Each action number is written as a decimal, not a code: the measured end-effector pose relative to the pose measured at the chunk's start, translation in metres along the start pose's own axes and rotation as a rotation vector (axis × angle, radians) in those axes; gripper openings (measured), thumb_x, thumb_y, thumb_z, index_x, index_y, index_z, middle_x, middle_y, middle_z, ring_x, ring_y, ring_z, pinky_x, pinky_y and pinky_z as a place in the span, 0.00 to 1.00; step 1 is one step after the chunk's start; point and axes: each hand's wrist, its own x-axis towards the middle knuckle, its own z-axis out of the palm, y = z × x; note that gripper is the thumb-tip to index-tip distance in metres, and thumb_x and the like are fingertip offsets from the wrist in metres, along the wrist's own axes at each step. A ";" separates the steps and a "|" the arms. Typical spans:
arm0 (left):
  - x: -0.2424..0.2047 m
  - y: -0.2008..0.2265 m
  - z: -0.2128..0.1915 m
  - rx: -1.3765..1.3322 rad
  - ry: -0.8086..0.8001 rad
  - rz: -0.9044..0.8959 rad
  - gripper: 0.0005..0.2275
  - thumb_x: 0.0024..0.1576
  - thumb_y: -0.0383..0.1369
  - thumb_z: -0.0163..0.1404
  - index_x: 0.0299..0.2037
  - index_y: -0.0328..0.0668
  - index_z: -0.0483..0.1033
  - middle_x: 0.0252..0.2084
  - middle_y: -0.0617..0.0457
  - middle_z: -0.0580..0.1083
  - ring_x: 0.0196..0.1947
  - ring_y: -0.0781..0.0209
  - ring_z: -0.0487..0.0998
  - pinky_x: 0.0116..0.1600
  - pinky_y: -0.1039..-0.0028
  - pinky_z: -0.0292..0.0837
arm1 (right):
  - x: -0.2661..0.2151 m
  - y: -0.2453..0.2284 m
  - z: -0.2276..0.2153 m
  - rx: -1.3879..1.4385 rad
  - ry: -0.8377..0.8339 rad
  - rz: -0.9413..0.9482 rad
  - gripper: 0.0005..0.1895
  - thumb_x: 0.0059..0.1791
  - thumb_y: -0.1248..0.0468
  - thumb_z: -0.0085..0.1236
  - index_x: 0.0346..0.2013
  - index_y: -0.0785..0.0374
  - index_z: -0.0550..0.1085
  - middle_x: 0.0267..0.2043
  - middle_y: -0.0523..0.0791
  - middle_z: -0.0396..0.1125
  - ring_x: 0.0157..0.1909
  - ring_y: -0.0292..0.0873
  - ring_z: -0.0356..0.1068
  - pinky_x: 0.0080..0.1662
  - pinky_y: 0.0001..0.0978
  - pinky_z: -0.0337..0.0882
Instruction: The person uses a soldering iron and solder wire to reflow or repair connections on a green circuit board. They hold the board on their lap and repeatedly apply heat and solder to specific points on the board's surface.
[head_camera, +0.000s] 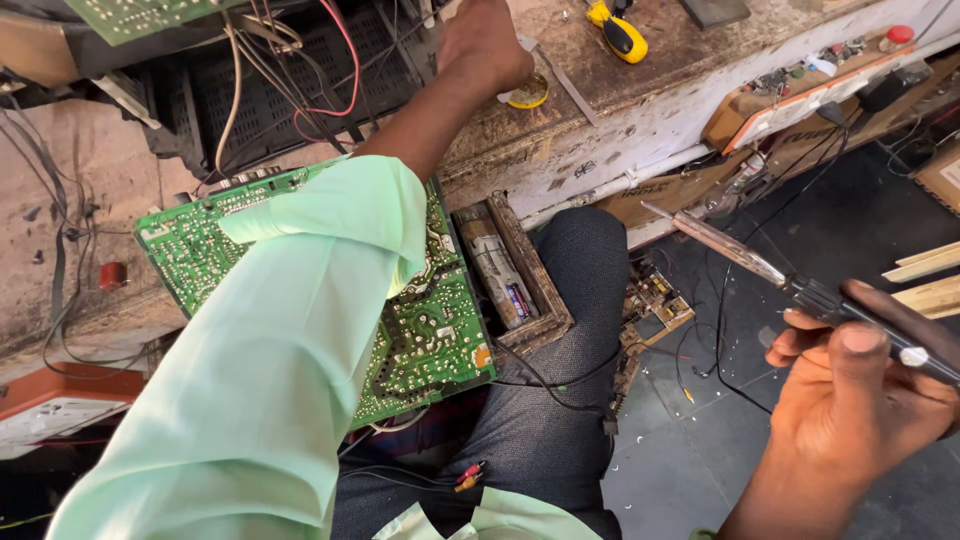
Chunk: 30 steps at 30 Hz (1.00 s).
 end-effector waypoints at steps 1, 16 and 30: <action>0.000 0.000 -0.002 0.040 -0.011 0.014 0.26 0.44 0.34 0.63 0.53 0.35 0.73 0.56 0.39 0.73 0.56 0.42 0.75 0.57 0.60 0.74 | 0.001 -0.001 0.001 0.005 -0.004 0.001 0.15 0.63 0.65 0.64 0.55 0.76 0.70 0.44 0.59 0.73 0.37 0.47 0.75 0.37 0.34 0.74; 0.005 -0.004 0.004 0.055 -0.038 0.091 0.23 0.44 0.32 0.63 0.48 0.32 0.72 0.55 0.35 0.72 0.55 0.39 0.75 0.57 0.59 0.72 | 0.005 -0.006 0.010 0.020 0.009 0.024 0.14 0.62 0.67 0.65 0.53 0.77 0.71 0.43 0.59 0.73 0.34 0.46 0.74 0.36 0.34 0.74; -0.188 -0.055 -0.134 -0.333 0.276 0.593 0.06 0.53 0.30 0.60 0.35 0.34 0.81 0.41 0.42 0.77 0.43 0.47 0.79 0.46 0.62 0.76 | -0.014 0.000 0.051 0.023 -0.080 -0.011 0.15 0.63 0.67 0.60 0.56 0.79 0.69 0.46 0.60 0.70 0.38 0.47 0.75 0.40 0.34 0.76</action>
